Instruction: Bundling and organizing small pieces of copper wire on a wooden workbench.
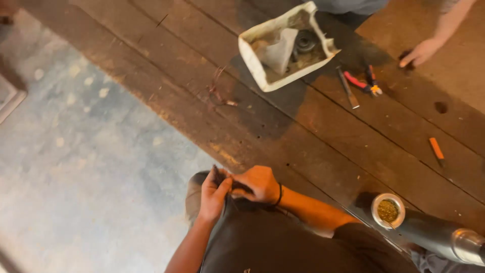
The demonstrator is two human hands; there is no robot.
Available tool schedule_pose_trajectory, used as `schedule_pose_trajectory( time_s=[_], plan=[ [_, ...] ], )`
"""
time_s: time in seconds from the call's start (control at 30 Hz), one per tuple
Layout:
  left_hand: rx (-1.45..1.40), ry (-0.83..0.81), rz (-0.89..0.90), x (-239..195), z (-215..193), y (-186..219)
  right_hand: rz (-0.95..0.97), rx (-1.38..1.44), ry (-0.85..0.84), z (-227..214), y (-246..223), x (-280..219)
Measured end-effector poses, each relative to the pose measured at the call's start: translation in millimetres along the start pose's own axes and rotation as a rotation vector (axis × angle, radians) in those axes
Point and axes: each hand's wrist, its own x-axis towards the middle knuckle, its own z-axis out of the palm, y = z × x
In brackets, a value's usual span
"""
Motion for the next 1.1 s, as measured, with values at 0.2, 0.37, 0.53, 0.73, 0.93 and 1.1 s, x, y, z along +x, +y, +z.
schedule_pose_trajectory(
  time_s=[0.2,0.37,0.53,0.73,0.93,1.1],
  plan=[
    [0.232,-0.063,-0.052,4,5,35,0.749,0.535,-0.149,2,-5,-28],
    [0.406,-0.153,0.081,6,1,47,1.335,1.641,-0.169,13,-6,-37],
    [0.174,-0.022,-0.060,9,-5,29,0.598,0.483,-0.228,-11,-1,-12],
    [0.129,-0.052,-0.084,4,1,26,0.018,0.041,-0.103,-11,1,-12],
    [0.489,-0.142,0.169,0,-3,42,1.391,1.809,-0.209,16,1,-55],
    [0.282,-0.062,0.051,0,-3,47,0.580,0.535,-0.125,-11,-5,-15]
  ],
)
